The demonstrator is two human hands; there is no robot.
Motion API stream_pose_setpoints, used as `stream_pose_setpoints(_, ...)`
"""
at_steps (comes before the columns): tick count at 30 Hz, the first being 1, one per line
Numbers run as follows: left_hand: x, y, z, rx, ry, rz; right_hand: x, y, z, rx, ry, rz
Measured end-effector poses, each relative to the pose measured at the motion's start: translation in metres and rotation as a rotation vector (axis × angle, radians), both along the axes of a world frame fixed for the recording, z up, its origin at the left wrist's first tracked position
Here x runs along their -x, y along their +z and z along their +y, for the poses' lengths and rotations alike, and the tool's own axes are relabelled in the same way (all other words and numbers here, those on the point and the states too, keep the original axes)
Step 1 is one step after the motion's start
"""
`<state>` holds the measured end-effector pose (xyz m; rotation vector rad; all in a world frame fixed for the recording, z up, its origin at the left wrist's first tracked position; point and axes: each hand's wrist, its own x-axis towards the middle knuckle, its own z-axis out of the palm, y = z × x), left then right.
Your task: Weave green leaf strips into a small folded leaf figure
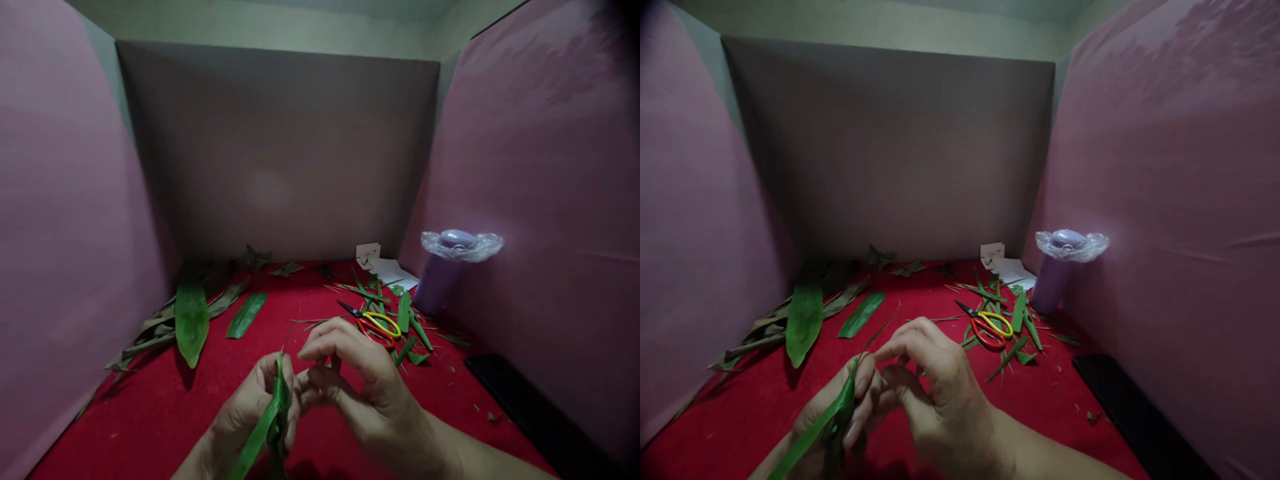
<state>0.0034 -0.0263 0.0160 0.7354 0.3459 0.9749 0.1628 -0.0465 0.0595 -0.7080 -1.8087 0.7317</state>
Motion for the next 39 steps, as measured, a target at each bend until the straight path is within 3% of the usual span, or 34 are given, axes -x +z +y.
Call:
stream_pose_setpoints(6, 0.000, -0.010, 0.004, 0.082, -0.029, 0.072, 0.010, -0.001, -0.001, -0.002, 0.100, 0.019)
stream_pose_setpoints(9, 0.000, -0.009, 0.005, 0.075, -0.050, 0.064, 0.012, -0.004, 0.000, 0.014, 0.123, 0.036)
stream_pose_setpoints(17, -0.002, 0.002, 0.001, 0.132, 0.034, 0.101, 0.017, -0.008, 0.005, -0.140, 0.069, 0.094)
stream_pose_setpoints(27, -0.002, -0.002, 0.008, -0.023, 0.024, 0.157, 0.013, -0.006, 0.006, 0.216, 0.111, 0.213)
stream_pose_setpoints(31, -0.002, -0.004, 0.008, -0.031, -0.011, 0.126, 0.012, -0.008, 0.008, 0.274, 0.111, 0.193)
stream_pose_setpoints(35, -0.001, -0.005, 0.009, -0.057, -0.021, 0.116, 0.010, -0.010, 0.008, 0.228, 0.082, 0.154)
stream_pose_setpoints(39, 0.004, -0.006, 0.013, -0.081, 0.080, 0.149, 0.009, -0.014, 0.008, -0.023, -0.020, 0.112)
